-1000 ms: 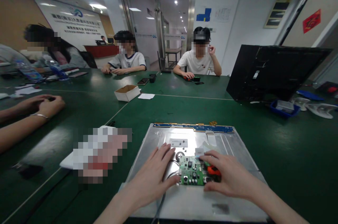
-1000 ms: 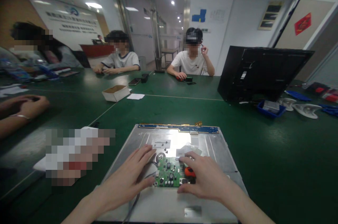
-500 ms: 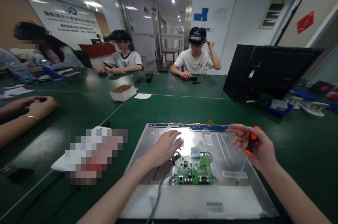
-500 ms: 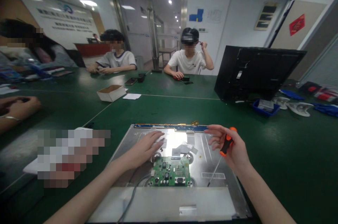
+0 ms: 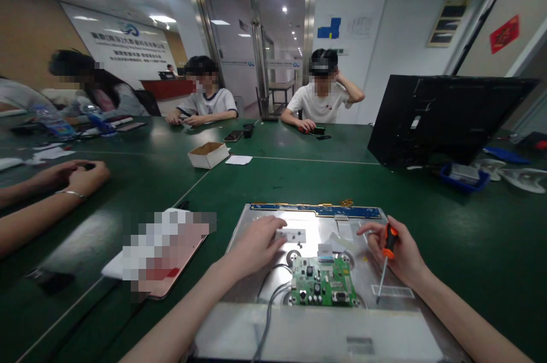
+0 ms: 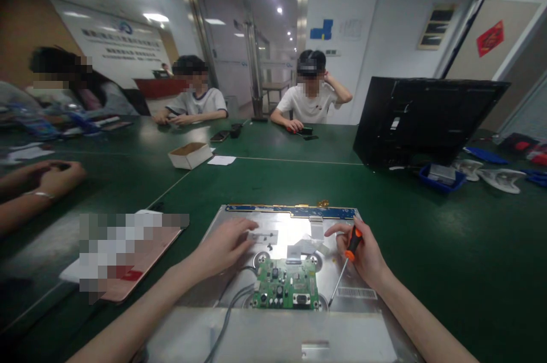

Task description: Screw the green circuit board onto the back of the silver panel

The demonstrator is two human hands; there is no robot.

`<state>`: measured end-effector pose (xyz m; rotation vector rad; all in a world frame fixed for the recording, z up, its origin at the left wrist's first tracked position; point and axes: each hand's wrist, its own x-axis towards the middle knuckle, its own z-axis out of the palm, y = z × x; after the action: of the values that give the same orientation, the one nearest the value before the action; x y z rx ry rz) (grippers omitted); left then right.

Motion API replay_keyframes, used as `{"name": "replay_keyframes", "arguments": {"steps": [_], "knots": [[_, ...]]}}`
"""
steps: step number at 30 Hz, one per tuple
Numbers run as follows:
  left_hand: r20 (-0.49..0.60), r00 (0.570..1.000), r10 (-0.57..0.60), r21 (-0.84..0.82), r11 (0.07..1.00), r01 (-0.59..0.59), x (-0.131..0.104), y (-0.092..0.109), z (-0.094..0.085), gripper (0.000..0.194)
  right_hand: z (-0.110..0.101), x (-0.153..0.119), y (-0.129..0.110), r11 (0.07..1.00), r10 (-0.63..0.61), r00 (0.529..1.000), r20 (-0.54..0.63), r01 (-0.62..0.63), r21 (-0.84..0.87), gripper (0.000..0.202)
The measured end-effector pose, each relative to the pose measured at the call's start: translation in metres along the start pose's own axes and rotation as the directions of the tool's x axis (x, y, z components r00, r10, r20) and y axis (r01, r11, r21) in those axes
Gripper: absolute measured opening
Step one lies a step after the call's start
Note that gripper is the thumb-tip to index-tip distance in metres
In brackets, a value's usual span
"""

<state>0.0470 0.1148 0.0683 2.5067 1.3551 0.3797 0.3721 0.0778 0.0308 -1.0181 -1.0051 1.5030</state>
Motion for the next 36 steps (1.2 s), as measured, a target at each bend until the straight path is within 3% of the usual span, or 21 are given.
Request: {"name": "replay_keyframes", "arguments": {"steps": [4, 9, 13, 21, 36], "knots": [[0.109, 0.992, 0.067, -0.045, 0.997, -0.062, 0.02, 0.017, 0.01, 0.022, 0.0, -0.001, 0.002, 1.0, -0.028, 1.0, -0.005, 0.028, -0.001, 0.066], [0.149, 0.984, 0.101, -0.112, 0.99, -0.085, 0.03, 0.017, 0.01, 0.023, -0.001, 0.0, 0.006, 0.999, -0.047, 0.999, -0.014, 0.047, -0.008, 0.065], [0.118, 0.987, 0.111, -0.16, 0.983, -0.091, 0.033, 0.013, 0.015, 0.007, 0.001, -0.001, 0.008, 0.999, -0.048, 0.998, -0.026, 0.048, -0.007, 0.063], [0.042, 0.999, 0.027, -0.264, 0.964, -0.015, 0.033, 0.003, 0.017, 0.009, 0.005, -0.003, 0.005, 0.999, -0.027, 0.998, -0.052, 0.028, 0.023, 0.06], [0.037, 0.999, -0.029, -0.369, 0.928, 0.041, 0.031, -0.004, 0.023, 0.02, -0.004, -0.001, 0.006, 0.999, -0.03, 1.0, -0.006, 0.03, 0.014, 0.067]]}}
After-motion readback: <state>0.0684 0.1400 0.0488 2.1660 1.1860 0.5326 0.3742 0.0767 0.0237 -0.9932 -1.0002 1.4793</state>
